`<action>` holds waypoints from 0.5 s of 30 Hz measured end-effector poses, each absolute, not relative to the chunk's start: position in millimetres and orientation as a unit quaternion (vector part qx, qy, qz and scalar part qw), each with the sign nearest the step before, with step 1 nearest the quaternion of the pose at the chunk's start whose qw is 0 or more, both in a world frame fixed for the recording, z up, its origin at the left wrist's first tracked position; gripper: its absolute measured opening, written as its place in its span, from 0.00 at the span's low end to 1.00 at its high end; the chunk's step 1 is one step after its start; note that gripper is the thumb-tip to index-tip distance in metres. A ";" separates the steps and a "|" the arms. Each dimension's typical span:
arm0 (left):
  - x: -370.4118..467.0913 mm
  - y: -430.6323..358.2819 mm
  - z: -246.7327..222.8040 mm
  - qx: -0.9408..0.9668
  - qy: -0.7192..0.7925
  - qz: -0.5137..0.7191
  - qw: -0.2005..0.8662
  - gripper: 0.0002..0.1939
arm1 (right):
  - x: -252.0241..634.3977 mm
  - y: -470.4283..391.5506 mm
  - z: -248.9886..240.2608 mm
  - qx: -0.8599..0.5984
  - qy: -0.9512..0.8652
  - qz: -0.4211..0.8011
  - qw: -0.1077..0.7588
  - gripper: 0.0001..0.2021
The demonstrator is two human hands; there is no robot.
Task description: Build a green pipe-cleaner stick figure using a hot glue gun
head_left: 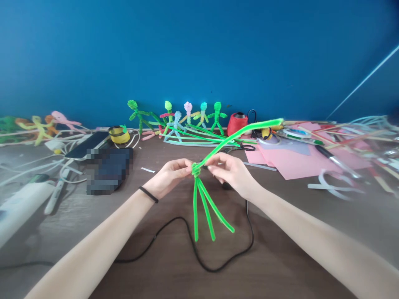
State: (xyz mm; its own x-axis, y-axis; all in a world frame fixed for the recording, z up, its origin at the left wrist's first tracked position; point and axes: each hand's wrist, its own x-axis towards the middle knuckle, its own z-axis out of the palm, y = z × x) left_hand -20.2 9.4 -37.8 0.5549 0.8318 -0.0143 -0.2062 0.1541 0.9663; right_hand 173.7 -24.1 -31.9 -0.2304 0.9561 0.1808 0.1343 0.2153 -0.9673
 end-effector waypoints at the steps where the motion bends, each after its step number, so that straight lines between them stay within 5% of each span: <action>1: -20.9 10.2 -38.7 0.525 0.286 0.374 0.709 0.08 | 176.4 -22.3 -31.7 -0.453 -0.642 0.426 0.449 0.06; 5: -22.3 12.1 -40.4 0.503 0.273 0.380 0.727 0.07 | 186.7 -15.8 -29.1 -0.598 -0.683 0.237 0.347 0.06; 10: -22.5 12.9 -42.7 0.493 0.277 0.387 0.728 0.07 | 190.1 -13.2 -28.2 -0.709 -0.696 0.068 0.091 0.23; 15: -23.2 13.9 -44.9 0.489 0.276 0.391 0.729 0.07 | 192.0 -12.8 -34.4 -0.695 -0.712 0.076 0.065 0.24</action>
State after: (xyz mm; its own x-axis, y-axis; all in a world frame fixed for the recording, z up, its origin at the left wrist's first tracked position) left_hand -23.2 13.9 -44.9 0.5426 0.8397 -0.0201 -0.2996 0.2159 0.9293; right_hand 192.0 -12.8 -34.4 -0.0244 0.9996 -0.0123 0.9798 0.0215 -0.1988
